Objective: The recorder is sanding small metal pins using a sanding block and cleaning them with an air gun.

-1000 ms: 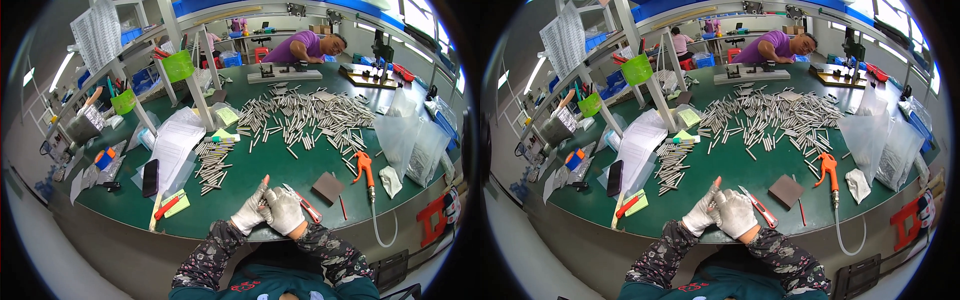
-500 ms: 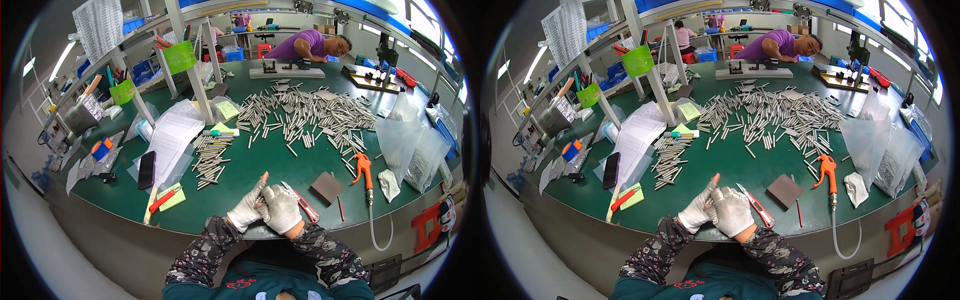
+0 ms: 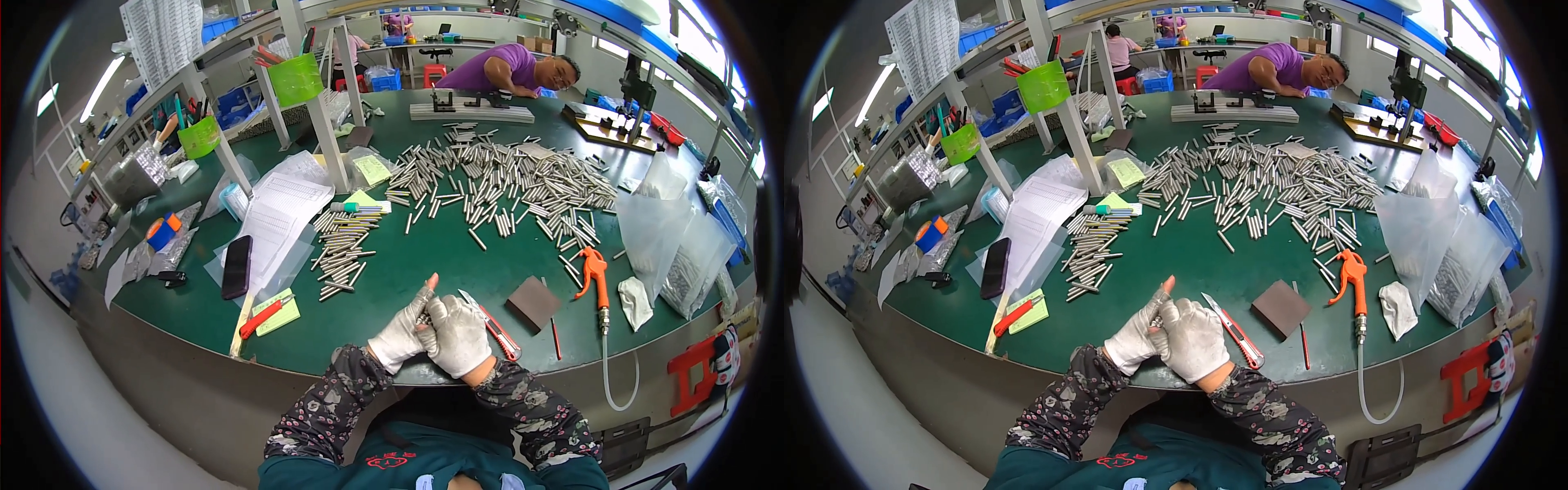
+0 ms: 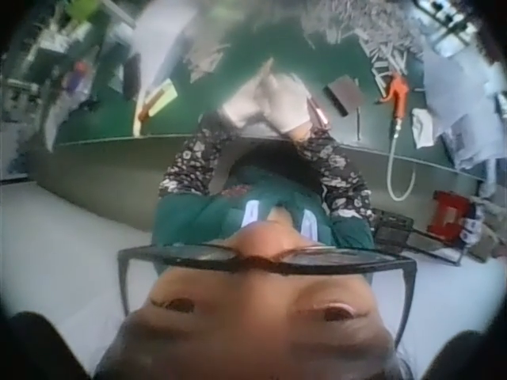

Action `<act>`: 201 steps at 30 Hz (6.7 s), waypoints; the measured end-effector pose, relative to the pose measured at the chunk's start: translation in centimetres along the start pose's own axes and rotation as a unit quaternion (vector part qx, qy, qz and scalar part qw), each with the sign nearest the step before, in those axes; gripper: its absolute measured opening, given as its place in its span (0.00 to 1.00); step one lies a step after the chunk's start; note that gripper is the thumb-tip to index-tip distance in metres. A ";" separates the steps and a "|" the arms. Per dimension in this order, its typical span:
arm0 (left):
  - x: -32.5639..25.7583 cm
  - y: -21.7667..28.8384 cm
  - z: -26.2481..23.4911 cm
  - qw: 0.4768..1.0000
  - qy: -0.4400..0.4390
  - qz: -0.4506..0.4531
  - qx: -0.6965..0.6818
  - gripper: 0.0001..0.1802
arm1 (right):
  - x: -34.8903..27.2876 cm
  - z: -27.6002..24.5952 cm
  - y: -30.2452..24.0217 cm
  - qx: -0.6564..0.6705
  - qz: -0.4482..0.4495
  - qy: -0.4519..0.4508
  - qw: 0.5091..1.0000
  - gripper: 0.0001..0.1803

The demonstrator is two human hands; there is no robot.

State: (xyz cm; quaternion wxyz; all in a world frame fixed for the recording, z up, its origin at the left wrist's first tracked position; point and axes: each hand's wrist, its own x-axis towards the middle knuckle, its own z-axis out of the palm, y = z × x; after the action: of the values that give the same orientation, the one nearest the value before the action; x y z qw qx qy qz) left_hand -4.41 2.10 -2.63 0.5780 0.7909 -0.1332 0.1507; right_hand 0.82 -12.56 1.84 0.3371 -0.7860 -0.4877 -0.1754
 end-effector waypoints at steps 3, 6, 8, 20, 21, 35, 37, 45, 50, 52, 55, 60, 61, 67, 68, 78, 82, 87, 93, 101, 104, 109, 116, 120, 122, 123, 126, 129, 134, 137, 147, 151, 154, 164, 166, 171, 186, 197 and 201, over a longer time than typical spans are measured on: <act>0.1 0.2 -0.1 1.000 0.000 0.009 0.012 0.55 | 0.1 0.0 0.0 0.003 -0.002 0.006 1.000 0.23; -0.1 0.3 -0.1 0.999 0.000 -0.020 -0.030 0.54 | 0.1 -0.1 -0.1 0.009 -0.002 0.006 1.000 0.23; -0.1 0.2 0.0 1.000 0.006 -0.009 -0.014 0.54 | 0.1 -0.3 -0.1 0.005 0.001 -0.006 1.000 0.22; -0.2 -1.1 0.1 0.999 0.017 0.040 0.003 0.55 | 0.3 -0.4 -0.3 -0.012 0.007 -0.028 0.999 0.21; -0.2 -1.0 0.1 0.999 0.011 0.007 -0.031 0.56 | 0.3 -0.3 -0.3 -0.017 0.007 -0.030 0.999 0.21; 0.6 -0.6 0.9 0.950 0.014 -0.128 -0.286 0.51 | 2.2 -1.1 -0.7 0.009 0.018 0.036 0.999 0.28; 0.6 -1.1 0.9 0.941 0.024 -0.139 -0.309 0.49 | 2.2 -0.5 -0.9 0.003 0.019 -0.011 1.000 0.28; -0.8 -0.8 0.2 0.997 0.042 0.010 -0.064 0.44 | 1.5 1.0 -0.4 0.049 0.002 -0.029 0.998 0.30; -1.2 -0.3 -0.8 0.995 0.034 -0.026 0.088 0.34 | 1.5 1.2 -0.8 0.010 -0.031 -0.049 0.998 0.28; -1.5 0.0 -0.9 0.991 0.059 -0.041 0.110 0.32 | 1.6 1.0 -1.0 0.013 -0.027 -0.060 0.998 0.28; -1.4 0.3 -0.8 0.986 0.064 -0.019 0.154 0.34 | 1.7 0.7 -1.1 -0.015 -0.019 -0.090 0.996 0.27; -1.3 0.6 -0.5 0.992 0.038 -0.081 0.092 0.33 | 1.7 0.3 -0.9 -0.022 -0.008 -0.104 0.994 0.25; -1.3 0.6 -0.5 0.986 0.049 -0.064 0.149 0.32 | 1.7 0.3 -0.9 -0.022 -0.009 -0.104 0.994 0.25; -1.1 1.0 -0.5 0.912 0.068 0.062 0.400 0.30 | 1.9 0.3 -1.0 -0.025 -0.012 -0.101 0.995 0.23; -1.1 1.1 -0.4 0.916 0.068 0.049 0.392 0.29 | 1.9 0.3 -1.0 -0.029 -0.013 -0.100 0.994 0.22; -1.0 2.2 -0.1 0.872 0.119 -0.001 0.474 0.25 | 2.3 -0.4 -1.4 -0.068 -0.046 -0.147 0.986 0.24; -1.2 2.0 -0.1 0.889 0.116 -0.030 0.442 0.28 | 1.9 -0.1 -0.9 -0.058 -0.055 -0.178 0.981 0.24; -1.3 2.4 -0.3 0.889 0.079 -0.051 0.448 0.45 | 1.5 0.7 -0.3 -0.011 -0.047 -0.065 0.997 0.13; -1.6 2.0 -2.4 0.956 0.229 0.041 0.179 0.47 | 2.9 -0.8 0.5 0.082 0.069 0.070 0.992 0.08; -1.7 0.7 -2.8 0.938 0.341 0.041 0.050 0.37 | 2.1 0.2 -0.9 -0.077 -0.062 -0.099 0.990 0.08; -1.8 1.2 -2.5 0.938 0.331 0.011 0.102 0.36 | 2.1 1.4 0.5 0.166 0.113 0.045 0.979 0.08; -1.5 1.6 -2.1 0.949 0.313 0.007 0.028 0.30 | 2.5 2.6 2.7 0.654 0.479 0.056 0.582 0.13; -1.5 1.2 -2.3 0.950 0.287 -0.004 0.126 0.30 | 1.6 3.4 2.9 0.799 0.461 0.119 0.369 0.14; -1.6 1.3 -2.2 0.954 0.285 -0.034 0.091 0.30 | 1.4 2.8 3.6 0.805 0.466 0.069 0.360 0.15; -1.7 1.4 -2.2 0.956 0.278 -0.053 0.075 0.30 | 1.4 2.5 3.7 0.819 0.466 0.051 0.332 0.15; -1.7 1.3 -2.2 0.956 0.276 -0.044 0.089 0.29 | 1.4 2.5 3.6 0.826 0.443 0.045 0.347 0.15; -1.7 1.2 -2.3 0.956 0.275 -0.046 0.097 0.29 | 1.5 2.4 3.4 0.808 0.488 0.077 0.321 0.15; -1.6 0.9 -2.3 0.951 0.278 -0.050 0.125 0.29 | 1.3 2.3 3.3 0.797 0.479 0.072 0.359 0.13; -1.7 0.9 -2.0 0.953 0.286 -0.048 0.090 0.28 | 1.2 2.3 3.6 0.799 0.485 0.058 0.351 0.15; -1.7 0.8 -2.2 0.951 0.281 -0.054 0.118 0.26 | 1.3 2.4 3.7 0.795 0.487 0.061 0.358 0.16; -1.1 2.1 -1.9 0.958 0.229 0.031 0.168 0.24 | 1.4 1.8 3.3 0.792 0.502 0.064 0.341 0.14; 0.6 3.1 -1.3 0.937 0.113 0.115 0.309 0.48 | 0.9 2.3 3.6 0.778 0.498 0.053 0.379 0.15; 2.3 2.9 1.1 0.939 0.067 0.109 0.320 0.58 | 0.5 3.9 3.9 0.807 0.491 0.102 0.311 0.12; 3.9 3.0 4.8 0.978 0.204 -0.039 -0.006 0.29 | -0.3 3.7 2.1 0.828 0.395 0.135 0.375 0.15; 3.7 3.4 4.6 0.946 0.194 -0.111 -0.235 0.27 | 0.2 3.0 0.7 0.797 0.451 0.166 0.366 0.14; 3.2 3.9 3.3 0.897 0.216 -0.117 -0.368 0.25 | 0.8 1.9 -1.3 0.777 0.431 0.190 0.418 0.12; 2.7 4.0 1.8 0.769 0.191 -0.062 -0.607 0.18 | -0.3 -1.1 -1.5 0.479 0.282 0.026 0.831 0.19; 2.3 3.5 -0.9 0.620 0.290 -0.109 -0.720 0.03 | -1.6 -7.7 1.1 0.165 0.172 0.066 0.969 0.08; 1.1 2.3 -2.1 0.613 0.276 -0.113 -0.732 0.03 | -3.0 -13.1 7.4 -0.016 0.242 0.057 0.968 0.11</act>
State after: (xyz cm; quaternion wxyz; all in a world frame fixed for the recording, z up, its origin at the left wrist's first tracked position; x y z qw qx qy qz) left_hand -4.44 3.38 0.43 0.9868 0.0353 0.0570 0.1476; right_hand 6.65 -25.83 6.71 0.3839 -0.8747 -0.2600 -0.1411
